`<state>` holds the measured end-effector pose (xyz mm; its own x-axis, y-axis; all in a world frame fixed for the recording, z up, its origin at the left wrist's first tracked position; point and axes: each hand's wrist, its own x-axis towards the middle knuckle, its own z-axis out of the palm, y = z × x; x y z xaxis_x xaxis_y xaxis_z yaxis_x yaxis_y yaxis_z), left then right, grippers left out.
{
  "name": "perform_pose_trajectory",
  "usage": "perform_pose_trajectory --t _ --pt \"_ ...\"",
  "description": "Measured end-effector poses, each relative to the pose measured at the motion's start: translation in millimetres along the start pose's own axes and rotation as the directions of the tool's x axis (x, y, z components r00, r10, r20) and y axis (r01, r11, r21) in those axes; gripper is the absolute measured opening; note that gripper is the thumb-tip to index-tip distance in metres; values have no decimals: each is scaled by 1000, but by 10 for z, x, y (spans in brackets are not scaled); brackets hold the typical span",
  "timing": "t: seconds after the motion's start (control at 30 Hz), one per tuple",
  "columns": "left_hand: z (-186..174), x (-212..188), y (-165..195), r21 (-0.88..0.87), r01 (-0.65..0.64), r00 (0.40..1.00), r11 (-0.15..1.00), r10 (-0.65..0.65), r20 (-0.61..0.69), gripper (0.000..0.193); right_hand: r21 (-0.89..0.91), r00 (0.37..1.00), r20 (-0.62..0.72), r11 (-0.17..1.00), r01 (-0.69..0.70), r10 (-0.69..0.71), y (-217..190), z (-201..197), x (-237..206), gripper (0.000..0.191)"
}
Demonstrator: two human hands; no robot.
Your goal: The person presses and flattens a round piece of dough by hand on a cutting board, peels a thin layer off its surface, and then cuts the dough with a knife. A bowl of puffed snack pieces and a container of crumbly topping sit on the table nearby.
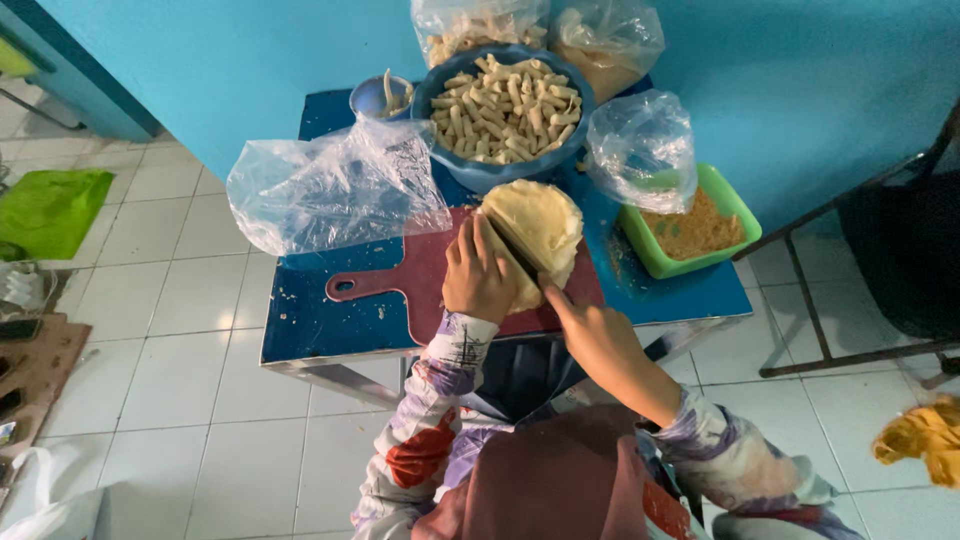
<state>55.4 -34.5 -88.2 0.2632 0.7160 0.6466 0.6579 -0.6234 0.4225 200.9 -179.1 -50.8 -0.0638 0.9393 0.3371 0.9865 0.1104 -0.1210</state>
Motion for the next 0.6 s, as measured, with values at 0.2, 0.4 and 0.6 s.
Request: perform_pose_trajectory --t 0.2,0.4,0.6 --pt "-10 14 2 -1 37 999 999 -37 33 66 -9 996 91 1000 -12 13 -7 -392 -503 72" --pt "-58 41 39 -17 3 1000 1000 -3 -2 65 -98 941 322 992 -77 104 -9 -911 -930 82" --pt "-165 127 -124 -91 -152 988 984 152 -1 61 -160 718 602 934 -321 350 115 -1569 -884 63"
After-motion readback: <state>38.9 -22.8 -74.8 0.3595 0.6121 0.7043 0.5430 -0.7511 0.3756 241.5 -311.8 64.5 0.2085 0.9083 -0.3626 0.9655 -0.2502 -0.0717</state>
